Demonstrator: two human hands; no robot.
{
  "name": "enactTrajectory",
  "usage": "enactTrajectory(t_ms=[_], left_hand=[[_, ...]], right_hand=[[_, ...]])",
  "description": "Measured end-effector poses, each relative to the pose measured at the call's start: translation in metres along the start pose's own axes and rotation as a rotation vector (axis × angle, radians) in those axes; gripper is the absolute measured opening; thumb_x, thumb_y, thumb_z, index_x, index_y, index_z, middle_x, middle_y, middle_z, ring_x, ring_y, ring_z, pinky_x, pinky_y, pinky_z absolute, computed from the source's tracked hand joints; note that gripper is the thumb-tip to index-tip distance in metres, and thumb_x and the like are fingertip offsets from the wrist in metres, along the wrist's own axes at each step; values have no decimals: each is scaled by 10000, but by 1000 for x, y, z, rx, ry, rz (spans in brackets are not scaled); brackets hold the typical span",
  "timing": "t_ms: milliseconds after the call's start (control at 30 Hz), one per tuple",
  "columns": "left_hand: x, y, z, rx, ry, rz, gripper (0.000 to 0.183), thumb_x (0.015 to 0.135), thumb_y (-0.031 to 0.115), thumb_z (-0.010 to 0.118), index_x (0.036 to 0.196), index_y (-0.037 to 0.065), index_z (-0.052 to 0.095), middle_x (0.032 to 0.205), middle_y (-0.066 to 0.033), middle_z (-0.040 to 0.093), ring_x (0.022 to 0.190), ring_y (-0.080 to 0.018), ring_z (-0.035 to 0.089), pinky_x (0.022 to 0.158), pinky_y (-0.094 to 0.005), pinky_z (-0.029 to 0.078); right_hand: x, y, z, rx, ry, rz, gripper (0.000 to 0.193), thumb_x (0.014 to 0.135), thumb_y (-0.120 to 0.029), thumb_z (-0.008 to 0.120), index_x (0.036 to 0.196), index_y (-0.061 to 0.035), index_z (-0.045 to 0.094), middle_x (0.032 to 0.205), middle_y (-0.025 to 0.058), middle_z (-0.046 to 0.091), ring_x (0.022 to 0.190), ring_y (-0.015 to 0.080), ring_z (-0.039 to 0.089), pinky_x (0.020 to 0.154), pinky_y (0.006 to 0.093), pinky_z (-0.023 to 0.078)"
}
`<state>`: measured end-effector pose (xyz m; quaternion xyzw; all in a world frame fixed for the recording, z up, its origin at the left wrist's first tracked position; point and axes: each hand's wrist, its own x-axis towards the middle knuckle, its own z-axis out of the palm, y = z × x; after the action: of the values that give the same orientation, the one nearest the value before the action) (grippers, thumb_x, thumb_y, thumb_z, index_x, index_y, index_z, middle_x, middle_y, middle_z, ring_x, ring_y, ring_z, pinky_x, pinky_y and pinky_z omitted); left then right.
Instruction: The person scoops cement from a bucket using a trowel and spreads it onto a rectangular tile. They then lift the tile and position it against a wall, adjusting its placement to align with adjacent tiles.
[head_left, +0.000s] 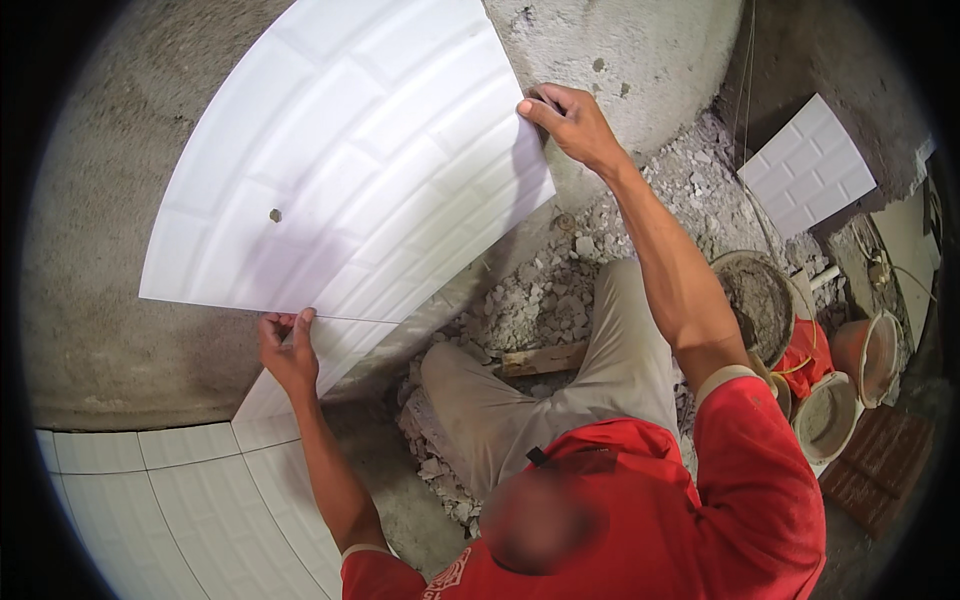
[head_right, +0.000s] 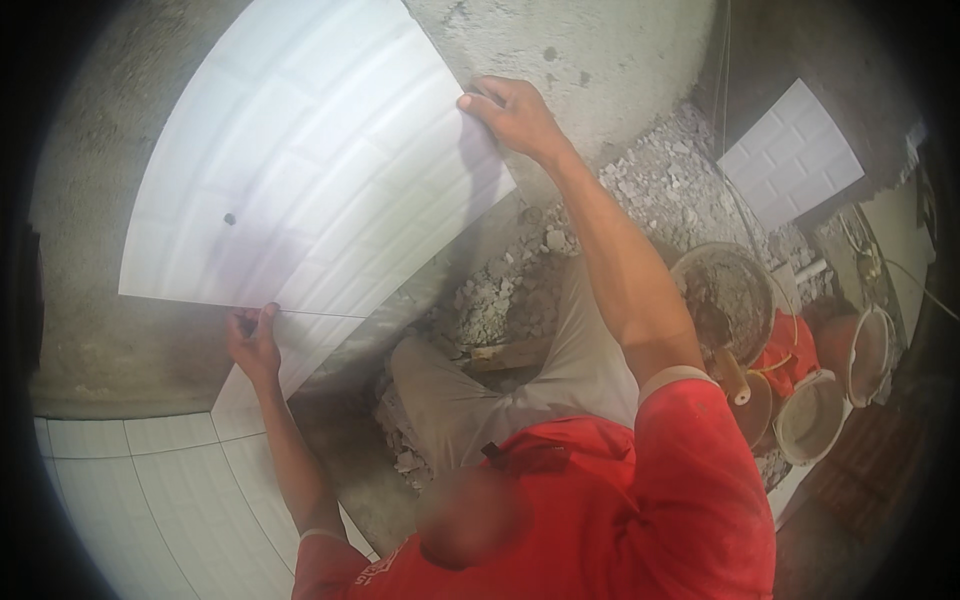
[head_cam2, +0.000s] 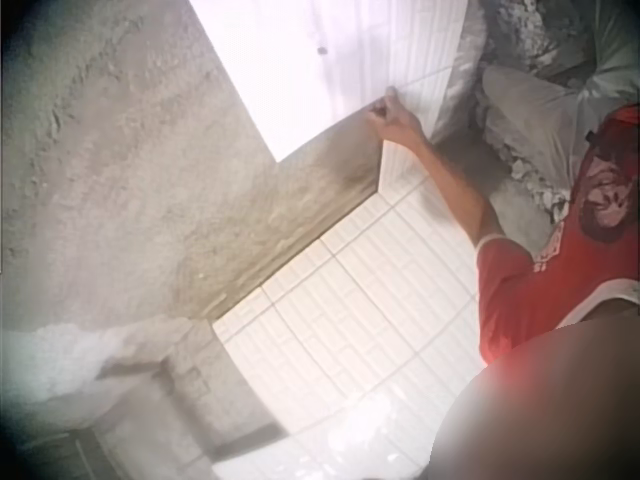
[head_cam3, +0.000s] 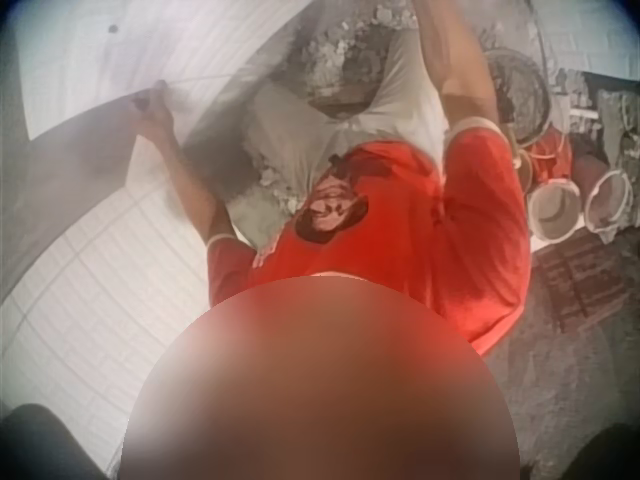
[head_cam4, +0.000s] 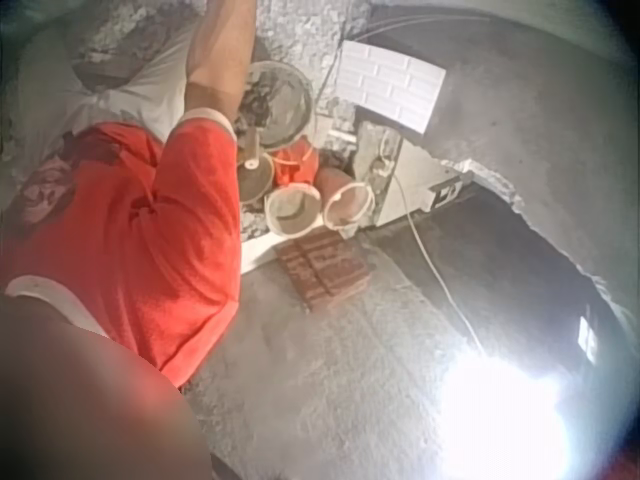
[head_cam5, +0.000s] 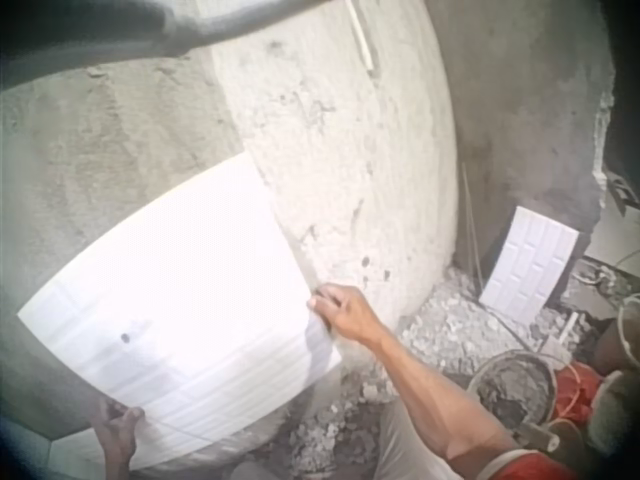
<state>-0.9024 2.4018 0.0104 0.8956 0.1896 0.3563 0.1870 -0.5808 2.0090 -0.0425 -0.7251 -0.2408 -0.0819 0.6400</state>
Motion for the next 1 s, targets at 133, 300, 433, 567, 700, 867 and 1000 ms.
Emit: enactTrajectory(t_ms=[133,300,433,567,700,867,1000], left_hand=[[1,3,0,-14,-8,-12,336,882,138,860,985,-3,573,885,-69,641,828,-162,635,827,-306,523],[1,7,-2,-37,-29,-24,313,891,133,845,964,-5,574,889,-71,647,840,-153,625,835,-302,519],[3,9,-5,-60,-41,-32,294,902,134,831,947,-5,575,884,-69,650,834,-148,624,834,-299,520],[3,8,-5,-47,-38,9,279,902,123,823,948,-7,581,859,-67,652,812,-148,627,826,-298,524],[1,8,-5,-19,-30,-12,271,900,114,820,956,-14,587,854,-76,663,812,-150,640,827,-306,531],[0,13,-7,-31,6,-6,248,913,112,802,1042,-26,642,895,-104,703,861,-169,668,857,-326,539],[-15,25,-14,-11,141,14,288,946,147,774,1160,-22,683,980,-113,740,926,-184,687,911,-337,532]], right_hand=[[1,1,1,43,-4,-13,454,983,-434,724,1114,-1,756,882,16,691,836,122,580,754,320,465],[0,-1,-2,50,-19,-18,443,985,-432,723,1090,-2,753,865,1,670,819,111,555,735,306,446],[-1,-2,-1,44,-25,-26,433,981,-432,732,1061,-6,755,827,-20,639,785,100,527,702,301,423],[0,-4,-2,31,1,-16,415,977,-428,740,1028,-17,758,794,-31,612,755,91,502,680,293,402],[2,-8,-7,4,-98,87,456,974,-401,708,1194,-1,726,1077,95,686,1013,204,610,882,362,475],[-4,-14,-3,-75,30,13,411,975,-404,708,1129,-24,733,858,-8,584,801,133,508,718,317,410],[-41,-21,0,-115,159,104,392,1001,-351,630,1249,-57,705,881,33,620,770,156,537,679,350,431]])
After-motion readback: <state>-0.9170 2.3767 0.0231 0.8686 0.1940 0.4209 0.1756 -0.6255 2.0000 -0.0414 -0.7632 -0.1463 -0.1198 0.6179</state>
